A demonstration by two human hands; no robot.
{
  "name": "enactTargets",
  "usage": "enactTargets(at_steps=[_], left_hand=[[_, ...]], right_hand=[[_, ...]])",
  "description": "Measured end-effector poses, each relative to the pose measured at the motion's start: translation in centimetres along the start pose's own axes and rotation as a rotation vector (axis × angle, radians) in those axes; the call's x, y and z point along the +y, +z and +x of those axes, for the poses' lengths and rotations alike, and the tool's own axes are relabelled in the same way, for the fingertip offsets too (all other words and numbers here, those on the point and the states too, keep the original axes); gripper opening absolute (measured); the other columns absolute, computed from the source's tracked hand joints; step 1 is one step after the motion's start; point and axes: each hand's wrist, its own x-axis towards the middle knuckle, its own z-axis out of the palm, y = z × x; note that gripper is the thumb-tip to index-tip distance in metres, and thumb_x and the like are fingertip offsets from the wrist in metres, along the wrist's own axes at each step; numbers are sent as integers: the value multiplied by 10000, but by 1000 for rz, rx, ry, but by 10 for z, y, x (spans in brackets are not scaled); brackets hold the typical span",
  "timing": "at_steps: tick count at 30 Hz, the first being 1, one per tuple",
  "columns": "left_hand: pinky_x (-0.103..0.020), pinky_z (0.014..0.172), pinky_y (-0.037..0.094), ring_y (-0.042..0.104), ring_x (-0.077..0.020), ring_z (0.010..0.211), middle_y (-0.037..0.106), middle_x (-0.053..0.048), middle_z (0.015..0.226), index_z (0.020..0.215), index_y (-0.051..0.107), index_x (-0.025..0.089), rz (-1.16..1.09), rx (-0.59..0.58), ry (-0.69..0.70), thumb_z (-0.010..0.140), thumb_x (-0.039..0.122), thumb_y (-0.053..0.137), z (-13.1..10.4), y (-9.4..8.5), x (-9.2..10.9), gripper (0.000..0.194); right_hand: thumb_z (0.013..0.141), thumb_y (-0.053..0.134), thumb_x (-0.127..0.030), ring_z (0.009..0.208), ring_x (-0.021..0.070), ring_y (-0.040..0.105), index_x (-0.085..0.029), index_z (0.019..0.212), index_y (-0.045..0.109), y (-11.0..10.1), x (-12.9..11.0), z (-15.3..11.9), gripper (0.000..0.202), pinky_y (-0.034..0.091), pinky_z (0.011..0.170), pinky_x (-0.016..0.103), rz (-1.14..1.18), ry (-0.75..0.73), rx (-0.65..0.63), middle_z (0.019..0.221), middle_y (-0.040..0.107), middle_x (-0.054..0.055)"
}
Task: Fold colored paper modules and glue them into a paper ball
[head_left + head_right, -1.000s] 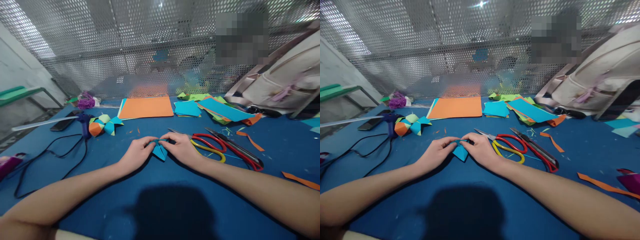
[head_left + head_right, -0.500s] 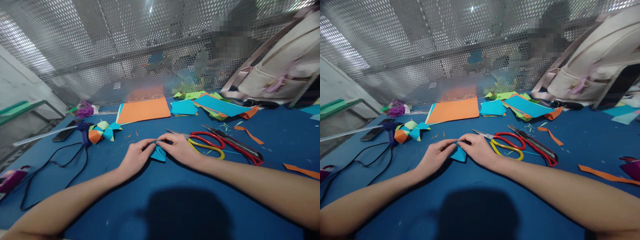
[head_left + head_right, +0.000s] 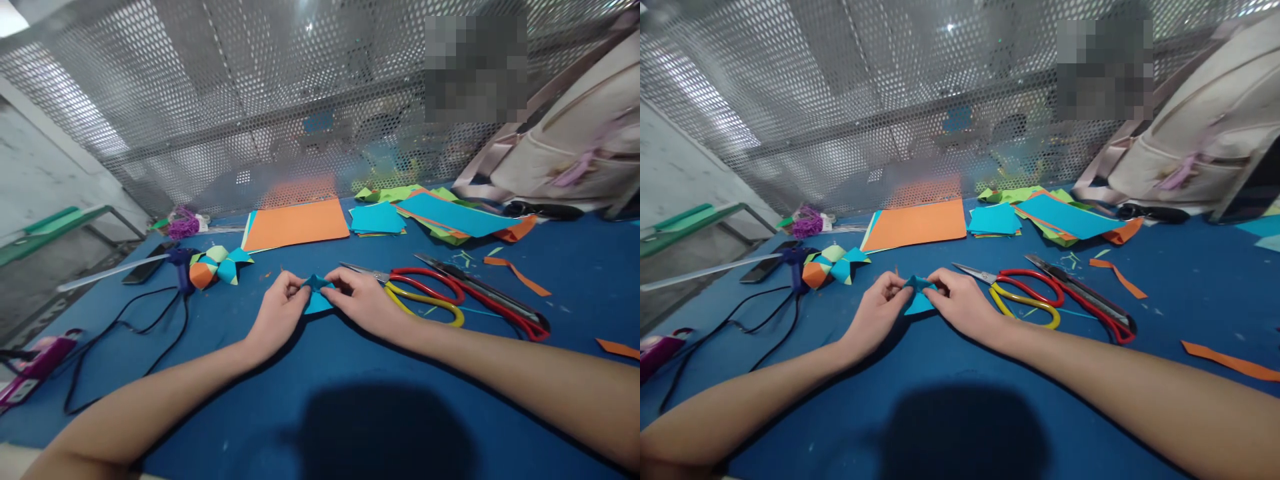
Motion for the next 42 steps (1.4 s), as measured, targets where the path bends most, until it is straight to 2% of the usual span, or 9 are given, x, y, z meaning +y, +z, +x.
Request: enactTargets(at_steps=[4,8,10,13,22,25,29,34,42], left_hand=[[-194,487,308,371,-83,508,389,81,552,748,490,184,64,-47,10,811,287,519,-1,0,-2,124],[-215,589,393,498,-115,641,575,25,709,932,601,181,118,-96,112,864,325,462,-3,-2,-5,211],[-227,659,426,540,-130,717,633,2,800,944,638,186,150,-124,168,892,323,414,-3,-2,-6,268],[-228,663,439,553,-130,698,650,2,777,915,660,183,195,-115,201,900,300,400,-3,-3,-5,285],[-224,662,452,577,-132,689,679,-4,767,833,661,171,177,-50,199,867,246,462,-5,-1,-4,215],[-217,631,440,552,-127,663,655,5,730,812,661,170,171,-68,191,868,266,470,-5,0,-5,220],[-213,591,417,511,-124,641,614,10,700,806,662,166,164,-106,142,880,319,453,-6,0,-6,269],[-231,738,434,545,-143,787,629,-11,813,900,648,163,71,-122,109,913,360,386,-6,-2,-6,329],[-219,640,419,498,-121,674,583,9,727,820,605,169,140,-128,148,911,336,387,-7,-2,-6,290]], right_hand=[[823,573,-174,630,113,527,-159,778,627,0,1,0,72,384,588,222,-14,-2,31,681,612,-12],[822,581,-175,616,114,545,-163,761,634,0,1,1,82,394,581,221,-33,-19,41,665,624,-15],[825,576,-175,640,120,567,-169,779,643,-1,2,1,81,412,601,225,-36,-34,41,691,643,-10],[823,581,-168,689,129,593,-171,804,652,0,3,1,74,438,650,235,-54,-79,42,742,665,2],[882,519,-230,797,161,621,-177,919,661,-2,1,-1,156,476,745,289,-69,-162,33,846,679,46],[906,466,-213,764,156,620,-177,879,669,-2,1,-1,208,479,726,285,-86,-190,34,811,676,45],[882,514,-179,723,148,628,-167,824,679,-2,3,-2,176,483,702,265,-92,-230,67,778,690,43],[877,538,-185,732,147,639,-167,852,699,-1,3,-2,164,494,699,258,-96,-268,85,790,705,43],[920,474,-258,793,156,617,-194,910,702,-2,2,-3,238,494,749,285,-13,-269,26,853,690,52]])
